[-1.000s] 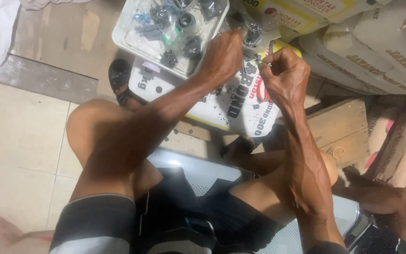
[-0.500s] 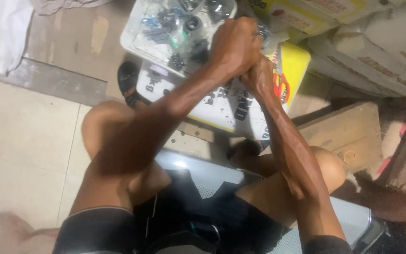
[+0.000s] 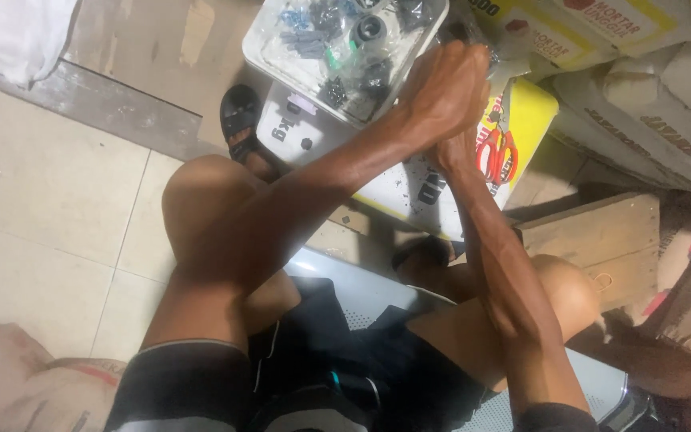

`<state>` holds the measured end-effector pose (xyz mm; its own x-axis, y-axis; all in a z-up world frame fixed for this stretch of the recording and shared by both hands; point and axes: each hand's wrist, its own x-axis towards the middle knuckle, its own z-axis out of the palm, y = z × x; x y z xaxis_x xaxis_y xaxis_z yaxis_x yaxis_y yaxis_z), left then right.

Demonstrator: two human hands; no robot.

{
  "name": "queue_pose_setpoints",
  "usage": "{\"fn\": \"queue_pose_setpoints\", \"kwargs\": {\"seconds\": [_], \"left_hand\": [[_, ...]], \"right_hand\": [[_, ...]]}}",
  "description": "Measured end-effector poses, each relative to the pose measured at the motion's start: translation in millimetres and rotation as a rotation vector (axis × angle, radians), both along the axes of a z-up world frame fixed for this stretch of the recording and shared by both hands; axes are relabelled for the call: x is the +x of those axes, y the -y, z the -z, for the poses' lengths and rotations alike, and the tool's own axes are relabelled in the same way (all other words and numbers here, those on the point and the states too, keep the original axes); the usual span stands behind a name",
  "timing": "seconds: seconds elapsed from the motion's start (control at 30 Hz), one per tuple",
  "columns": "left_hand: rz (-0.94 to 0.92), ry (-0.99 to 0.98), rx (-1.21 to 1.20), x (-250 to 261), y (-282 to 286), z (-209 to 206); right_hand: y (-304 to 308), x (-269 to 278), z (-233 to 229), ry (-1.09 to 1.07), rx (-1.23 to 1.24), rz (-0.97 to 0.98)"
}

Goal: Sorting small plastic gears and components from a tray into a plastic bag.

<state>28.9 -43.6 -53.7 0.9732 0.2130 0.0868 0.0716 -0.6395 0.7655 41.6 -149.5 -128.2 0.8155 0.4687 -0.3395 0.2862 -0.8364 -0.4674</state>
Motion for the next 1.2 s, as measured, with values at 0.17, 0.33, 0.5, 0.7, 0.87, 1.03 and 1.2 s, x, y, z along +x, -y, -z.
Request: {"fn": "queue_pose_setpoints", "kwargs": {"seconds": [0.17,0.33,0.5,0.7,0.87,1.03,1.2], "left_hand": [[0.138,-0.224,-0.038,-13,-12,-20],[0.314,-0.306,0.056,-1,-4,4],[0.445,-0.022,-0.039,-8,-5,-25],[0.352,0.064,-0.120,0,-14,-13],[0.334,0.067,-0.004,8,-11,-1],[0.356,0.060,0.128,9,-12,-4],[0.429,0.018,0.189,3,-9,0]], "right_hand": [[30,10,-36,0.027,-0.082,-0.081],[59,9,-112,-0.090,0.231,-0.037],[87,25,-124,-0.574,1.075,0.078],[77,18,-139,-0.003,0.744,0.064],[83,26,-121,0.051,0.733,-0.051],[78,21,-129,0.021,0.794,-0.076],[83,24,-122,-0.156,0.790,-0.102]]}}
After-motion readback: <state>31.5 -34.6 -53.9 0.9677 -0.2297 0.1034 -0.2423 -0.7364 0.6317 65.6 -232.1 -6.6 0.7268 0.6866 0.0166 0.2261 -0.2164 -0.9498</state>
